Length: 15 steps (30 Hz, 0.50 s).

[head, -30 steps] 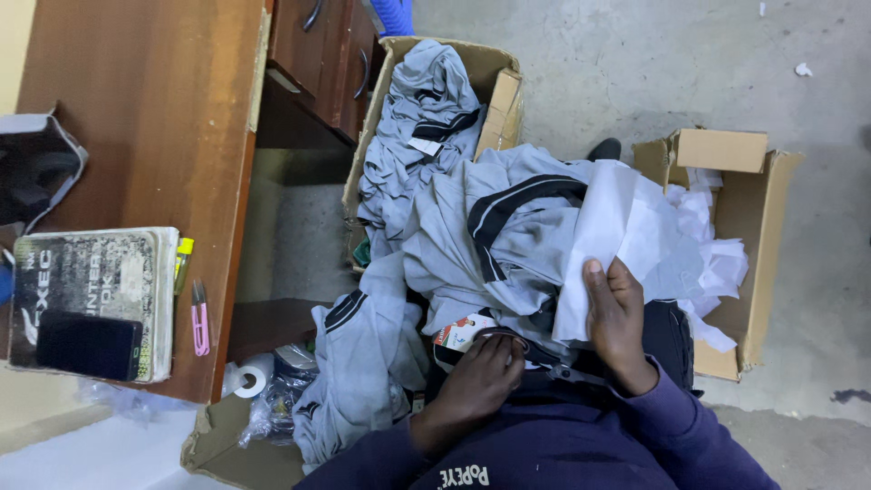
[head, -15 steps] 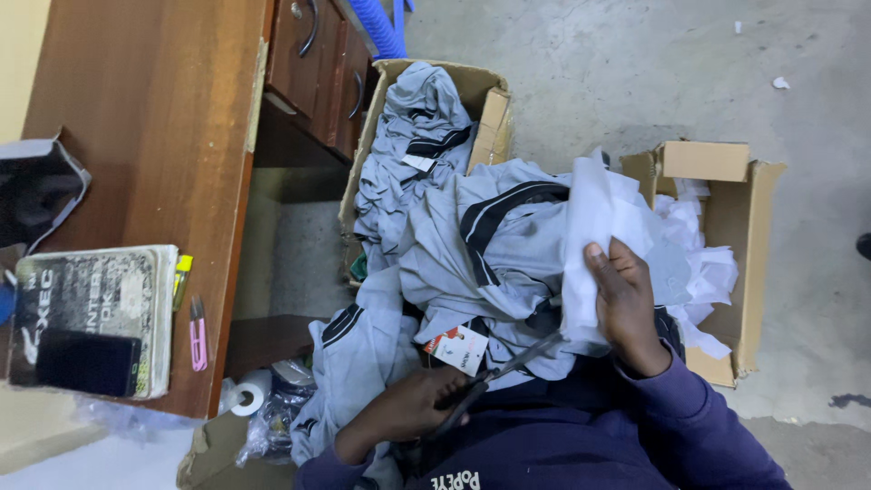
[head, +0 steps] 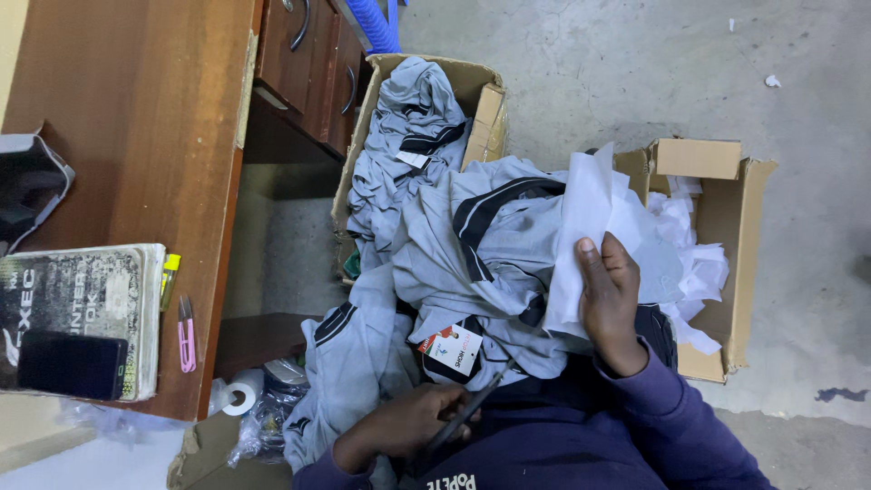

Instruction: The person trims excess white paper backing from the labels of several grey garments using a pair of large shears, handling one garment at a time.

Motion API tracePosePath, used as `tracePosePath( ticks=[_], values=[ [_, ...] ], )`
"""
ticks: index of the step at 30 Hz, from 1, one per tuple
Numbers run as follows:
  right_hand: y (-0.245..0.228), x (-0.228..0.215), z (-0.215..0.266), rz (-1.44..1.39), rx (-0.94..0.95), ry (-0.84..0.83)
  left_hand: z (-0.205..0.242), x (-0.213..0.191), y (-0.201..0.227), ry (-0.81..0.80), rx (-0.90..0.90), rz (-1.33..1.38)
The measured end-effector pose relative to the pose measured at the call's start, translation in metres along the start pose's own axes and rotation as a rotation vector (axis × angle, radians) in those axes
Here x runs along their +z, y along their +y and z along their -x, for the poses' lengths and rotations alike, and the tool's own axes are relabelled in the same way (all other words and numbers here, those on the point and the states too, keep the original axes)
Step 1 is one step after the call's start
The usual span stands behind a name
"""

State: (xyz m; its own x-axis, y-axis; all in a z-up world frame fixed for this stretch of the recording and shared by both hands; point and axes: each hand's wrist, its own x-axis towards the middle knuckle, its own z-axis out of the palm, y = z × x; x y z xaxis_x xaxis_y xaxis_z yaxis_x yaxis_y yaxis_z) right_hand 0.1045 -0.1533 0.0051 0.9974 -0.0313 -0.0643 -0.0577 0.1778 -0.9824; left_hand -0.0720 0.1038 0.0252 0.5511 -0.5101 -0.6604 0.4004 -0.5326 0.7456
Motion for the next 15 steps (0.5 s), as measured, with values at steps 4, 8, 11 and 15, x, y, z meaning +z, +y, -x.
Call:
tracePosePath(
  ticks=[4,8,11,15],
  values=[
    [0.007,0.004,0.007,0.121,-0.113,0.056,-0.006,0.012,-0.008,0.018,-0.058,0.332],
    [0.019,0.014,0.03,0.226,-0.208,0.152,-0.011,0.02,0.009,0.088,-0.028,0.466],
    [0.02,0.018,0.036,0.16,-0.226,0.155,-0.038,0.038,-0.003,0.118,-0.011,0.664],
    [0.033,0.009,0.037,0.174,-0.228,0.164,-0.046,0.035,0.021,0.24,-0.038,0.563]
  ],
)
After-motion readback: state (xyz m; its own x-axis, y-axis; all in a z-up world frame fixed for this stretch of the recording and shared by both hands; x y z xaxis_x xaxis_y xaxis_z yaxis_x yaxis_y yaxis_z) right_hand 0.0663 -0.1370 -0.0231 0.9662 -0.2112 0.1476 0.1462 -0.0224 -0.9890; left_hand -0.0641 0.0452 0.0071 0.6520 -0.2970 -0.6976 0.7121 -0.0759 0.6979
